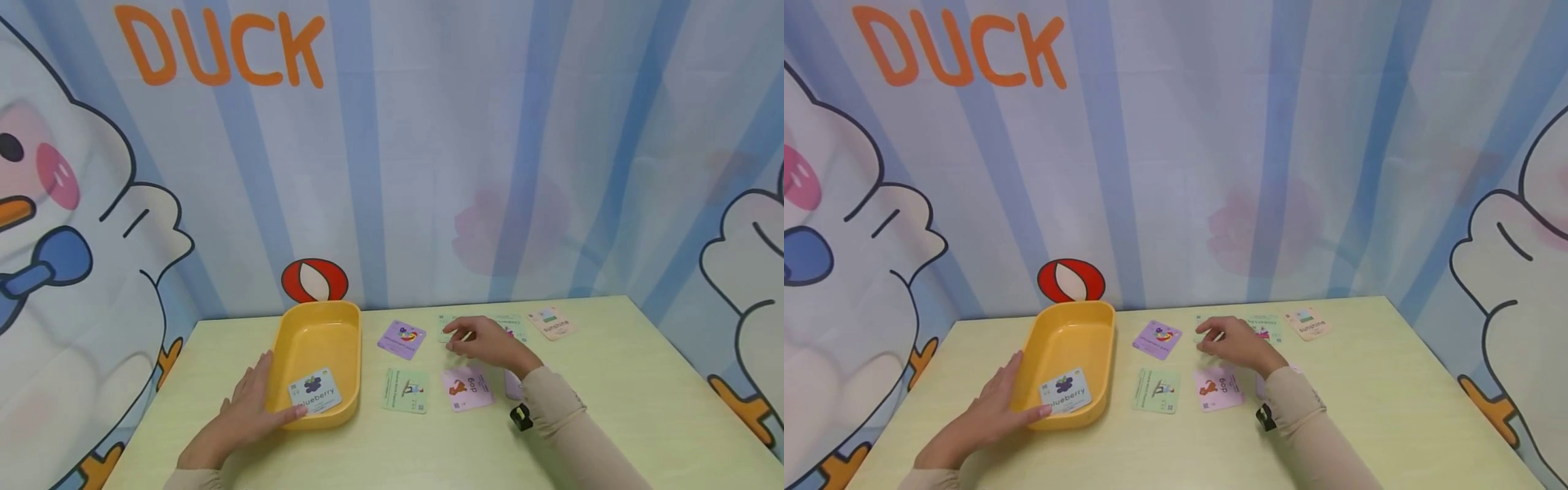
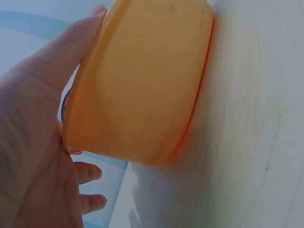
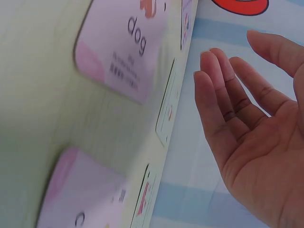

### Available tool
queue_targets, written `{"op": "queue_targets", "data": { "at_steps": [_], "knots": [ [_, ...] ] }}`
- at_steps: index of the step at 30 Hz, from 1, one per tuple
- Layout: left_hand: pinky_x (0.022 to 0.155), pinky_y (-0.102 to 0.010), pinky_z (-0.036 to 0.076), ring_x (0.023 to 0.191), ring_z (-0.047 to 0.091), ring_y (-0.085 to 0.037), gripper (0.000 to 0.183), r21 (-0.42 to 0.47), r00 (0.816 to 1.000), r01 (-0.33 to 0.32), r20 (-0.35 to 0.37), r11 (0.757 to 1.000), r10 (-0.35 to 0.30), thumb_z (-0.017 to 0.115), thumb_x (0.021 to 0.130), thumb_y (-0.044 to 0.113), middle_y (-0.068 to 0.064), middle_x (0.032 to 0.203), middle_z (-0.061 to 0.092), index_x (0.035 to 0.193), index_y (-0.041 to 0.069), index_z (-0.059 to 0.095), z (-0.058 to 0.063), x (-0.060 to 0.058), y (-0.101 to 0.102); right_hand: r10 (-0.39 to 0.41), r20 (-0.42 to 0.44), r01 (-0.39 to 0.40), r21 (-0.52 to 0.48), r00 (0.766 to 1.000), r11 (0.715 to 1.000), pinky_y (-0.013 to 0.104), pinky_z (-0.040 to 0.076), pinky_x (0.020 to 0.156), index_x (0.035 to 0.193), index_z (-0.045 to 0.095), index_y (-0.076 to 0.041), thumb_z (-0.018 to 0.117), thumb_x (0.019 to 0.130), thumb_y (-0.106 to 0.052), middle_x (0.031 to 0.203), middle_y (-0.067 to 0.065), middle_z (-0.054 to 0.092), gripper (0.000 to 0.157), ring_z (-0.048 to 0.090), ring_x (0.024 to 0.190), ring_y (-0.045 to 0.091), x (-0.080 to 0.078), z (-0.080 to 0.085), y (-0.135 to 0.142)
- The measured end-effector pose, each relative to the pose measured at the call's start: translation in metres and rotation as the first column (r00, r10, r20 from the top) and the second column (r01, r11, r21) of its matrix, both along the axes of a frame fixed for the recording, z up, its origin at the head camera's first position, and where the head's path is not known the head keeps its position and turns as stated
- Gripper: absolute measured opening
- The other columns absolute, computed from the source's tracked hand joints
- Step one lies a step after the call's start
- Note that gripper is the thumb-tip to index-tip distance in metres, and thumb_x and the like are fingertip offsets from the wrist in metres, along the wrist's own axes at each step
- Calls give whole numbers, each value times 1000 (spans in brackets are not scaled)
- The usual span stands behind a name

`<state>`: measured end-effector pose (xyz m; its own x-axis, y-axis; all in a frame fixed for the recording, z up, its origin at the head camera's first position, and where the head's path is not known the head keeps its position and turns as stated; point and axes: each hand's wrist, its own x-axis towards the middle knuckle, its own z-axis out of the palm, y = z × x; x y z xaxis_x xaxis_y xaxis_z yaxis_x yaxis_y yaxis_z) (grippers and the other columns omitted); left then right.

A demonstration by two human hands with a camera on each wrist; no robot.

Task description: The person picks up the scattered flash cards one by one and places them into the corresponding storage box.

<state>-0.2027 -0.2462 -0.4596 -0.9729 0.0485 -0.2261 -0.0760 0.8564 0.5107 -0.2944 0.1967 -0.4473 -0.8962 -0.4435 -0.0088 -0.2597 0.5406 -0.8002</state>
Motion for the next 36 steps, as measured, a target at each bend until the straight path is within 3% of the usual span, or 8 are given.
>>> {"op": "queue_targets", "data": {
  "at_steps": [8,13,25,36],
  "knots": [
    [105,-85,8,150,3,-52,135,0,1000,-1,0,1000,1,72,75,75,-23,169,0,162,8,-7,1,0,0,-51,9,51,-2,999,999,47,59,84,134,63,-5,68,98,-22,109,10,68,40,66,97,33,-2,4,24],
    [105,-85,8,150,3,-52,134,-1,1000,2,2,1000,-2,71,75,74,-23,169,1,162,8,-7,1,0,0,-73,10,73,5,997,997,46,60,85,135,60,0,67,99,-21,110,12,68,43,66,100,34,-3,3,38],
    [105,-85,8,151,3,-52,134,8,1000,4,-2,1000,-4,72,76,73,-23,169,1,162,8,-6,2,1,0,-155,55,159,-57,986,986,48,59,88,142,52,3,64,101,-21,122,21,64,49,66,108,36,-12,-2,76],
    [105,-85,7,151,3,-52,132,10,1000,-2,-2,1000,2,71,77,73,-23,169,2,162,8,-4,3,2,1,-211,1,211,11,977,977,44,58,89,144,50,4,66,100,-24,125,21,64,54,63,113,32,-23,-7,103]
  ]
}}
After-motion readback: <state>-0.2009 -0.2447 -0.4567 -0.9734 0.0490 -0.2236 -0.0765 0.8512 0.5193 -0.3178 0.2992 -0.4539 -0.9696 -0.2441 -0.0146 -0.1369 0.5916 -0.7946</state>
